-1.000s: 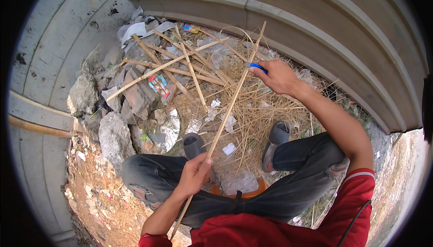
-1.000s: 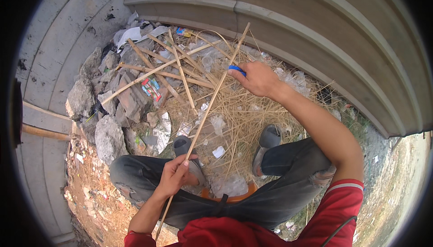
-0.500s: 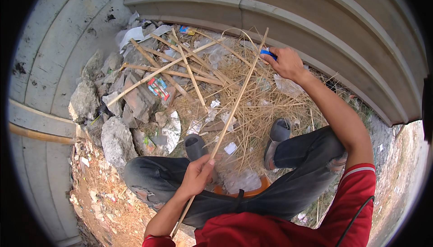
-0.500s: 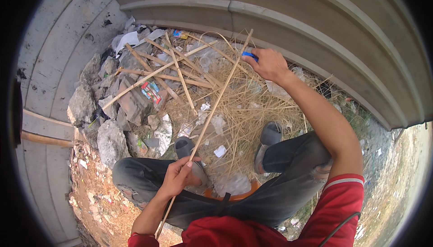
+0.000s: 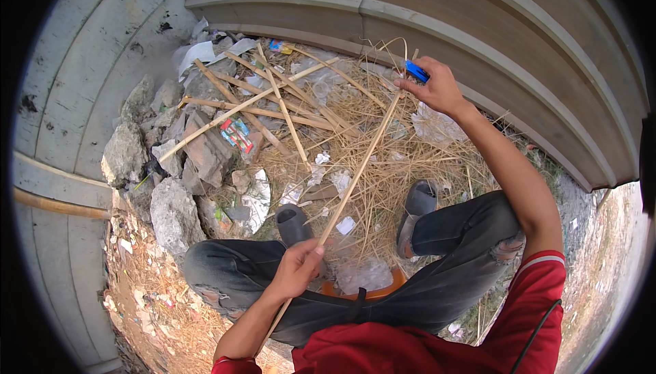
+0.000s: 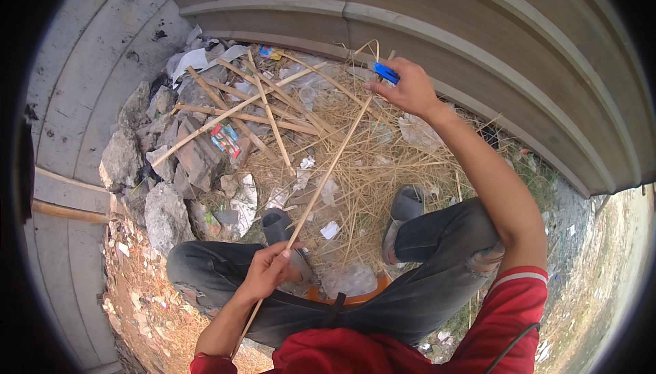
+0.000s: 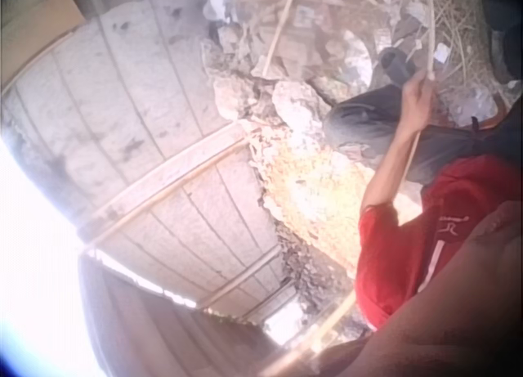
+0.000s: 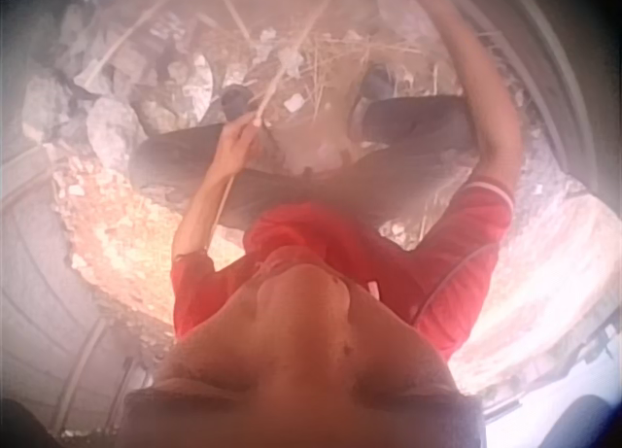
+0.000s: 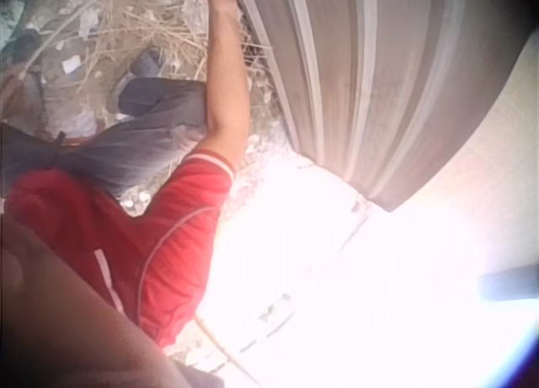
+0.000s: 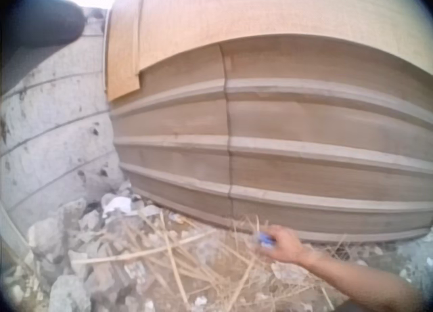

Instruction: The person sits on the ground and uses a large knife to shave a long bamboo stick. They then switch to a smaller blue utility knife to continue shaving and smoothing the bamboo stick.

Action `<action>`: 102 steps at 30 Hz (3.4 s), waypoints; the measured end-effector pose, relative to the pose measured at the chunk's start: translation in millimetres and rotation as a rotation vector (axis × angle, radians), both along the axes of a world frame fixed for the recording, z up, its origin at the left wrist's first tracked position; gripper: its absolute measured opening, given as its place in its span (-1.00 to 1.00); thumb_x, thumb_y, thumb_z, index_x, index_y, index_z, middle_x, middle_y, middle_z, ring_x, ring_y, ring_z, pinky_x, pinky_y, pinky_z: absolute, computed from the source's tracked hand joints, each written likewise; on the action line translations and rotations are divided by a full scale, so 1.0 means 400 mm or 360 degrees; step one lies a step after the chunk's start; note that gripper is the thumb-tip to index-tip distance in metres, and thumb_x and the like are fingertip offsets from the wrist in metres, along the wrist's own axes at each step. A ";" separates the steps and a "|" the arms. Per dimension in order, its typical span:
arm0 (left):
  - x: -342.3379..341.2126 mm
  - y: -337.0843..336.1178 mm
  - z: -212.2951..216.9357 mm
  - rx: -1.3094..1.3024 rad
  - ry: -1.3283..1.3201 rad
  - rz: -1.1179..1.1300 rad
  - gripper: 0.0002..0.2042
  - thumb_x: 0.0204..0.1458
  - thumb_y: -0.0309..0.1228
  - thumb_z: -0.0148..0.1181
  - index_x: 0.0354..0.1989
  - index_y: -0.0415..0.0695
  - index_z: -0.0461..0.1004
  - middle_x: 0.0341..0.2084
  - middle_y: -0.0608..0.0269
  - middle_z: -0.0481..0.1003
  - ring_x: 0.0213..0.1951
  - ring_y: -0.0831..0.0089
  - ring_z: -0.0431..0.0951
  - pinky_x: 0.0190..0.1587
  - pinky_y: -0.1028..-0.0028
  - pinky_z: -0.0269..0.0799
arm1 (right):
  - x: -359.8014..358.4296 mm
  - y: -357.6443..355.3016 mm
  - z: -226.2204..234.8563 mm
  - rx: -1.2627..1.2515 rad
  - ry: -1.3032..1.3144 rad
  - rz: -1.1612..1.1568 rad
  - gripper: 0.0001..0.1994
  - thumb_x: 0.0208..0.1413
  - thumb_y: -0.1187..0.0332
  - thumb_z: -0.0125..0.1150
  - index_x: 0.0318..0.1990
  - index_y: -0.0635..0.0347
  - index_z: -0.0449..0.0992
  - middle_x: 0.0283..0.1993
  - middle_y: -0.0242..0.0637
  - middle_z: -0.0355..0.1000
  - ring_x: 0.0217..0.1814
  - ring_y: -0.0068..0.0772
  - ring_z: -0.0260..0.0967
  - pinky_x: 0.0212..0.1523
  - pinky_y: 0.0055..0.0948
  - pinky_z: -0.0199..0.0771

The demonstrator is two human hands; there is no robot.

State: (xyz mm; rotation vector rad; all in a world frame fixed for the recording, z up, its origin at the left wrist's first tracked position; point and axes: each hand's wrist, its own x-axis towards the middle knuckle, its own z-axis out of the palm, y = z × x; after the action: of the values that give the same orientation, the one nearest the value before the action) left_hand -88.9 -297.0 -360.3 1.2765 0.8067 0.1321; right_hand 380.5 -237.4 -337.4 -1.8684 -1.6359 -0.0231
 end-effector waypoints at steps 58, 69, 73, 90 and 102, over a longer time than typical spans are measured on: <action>0.051 0.010 0.015 0.0223 -0.0193 0.0632 -0.56 0.33 -0.47 0.16 0.36 -0.28 0.35 -0.57 0.61 0.31 -0.60 0.83 0.19 -0.57 0.66 0.01 | -0.512 -0.118 0.096 -0.0953 0.0061 0.0786 -0.59 0.37 0.00 0.05 0.00 0.18 0.56 -0.47 0.09 0.54 -0.35 0.30 0.56 -0.29 0.16 0.54; 0.031 -0.007 -0.007 0.0398 -0.0185 0.0425 -0.57 0.32 -0.50 0.17 0.33 -0.35 0.37 -0.30 0.49 0.46 -0.33 0.79 0.32 -0.32 0.68 0.24 | -0.234 0.035 0.035 -0.0636 0.0078 0.0100 -0.53 0.38 -0.05 0.00 0.00 0.20 0.60 -0.37 0.09 0.57 -0.23 0.23 0.56 -0.17 0.12 0.52; 0.049 0.004 0.004 0.0162 -0.0135 0.0357 -0.58 0.32 -0.46 0.18 0.31 -0.34 0.40 -0.32 0.45 0.47 -0.29 0.73 0.37 -0.24 0.63 0.33 | -0.173 0.036 0.028 -0.0573 -0.0041 0.0031 -0.53 0.38 -0.04 0.00 -0.02 0.20 0.61 -0.34 0.09 0.58 -0.18 0.26 0.54 -0.10 0.13 0.51; -0.010 -0.034 -0.022 0.0086 -0.0217 0.0227 -0.56 0.32 -0.53 0.14 0.35 -0.34 0.35 -0.22 0.47 0.46 -0.26 0.79 0.35 -0.25 0.70 0.30 | 0.052 -0.037 0.016 -0.0293 0.0837 -0.0471 -0.45 0.28 -0.11 0.18 -0.17 0.36 0.59 -0.56 -0.28 0.39 -0.51 -0.36 0.37 -0.42 -0.29 0.34; 0.040 -0.031 0.010 0.0244 -0.0304 0.0324 -0.56 0.32 -0.52 0.16 0.35 -0.29 0.36 -0.33 0.53 0.41 -0.36 0.82 0.30 -0.37 0.72 0.19 | -0.204 -0.011 0.110 -0.0310 0.1611 -0.0032 -0.68 0.28 0.10 0.31 -0.28 0.21 0.59 -0.66 -0.62 0.16 -0.63 -0.75 0.02 -0.60 -0.51 -0.01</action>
State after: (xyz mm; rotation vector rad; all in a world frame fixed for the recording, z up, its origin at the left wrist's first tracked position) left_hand -72.9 -309.5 -356.2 1.3002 0.7711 0.4801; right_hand 299.1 -241.6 -293.4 -1.5845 -0.9121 0.9412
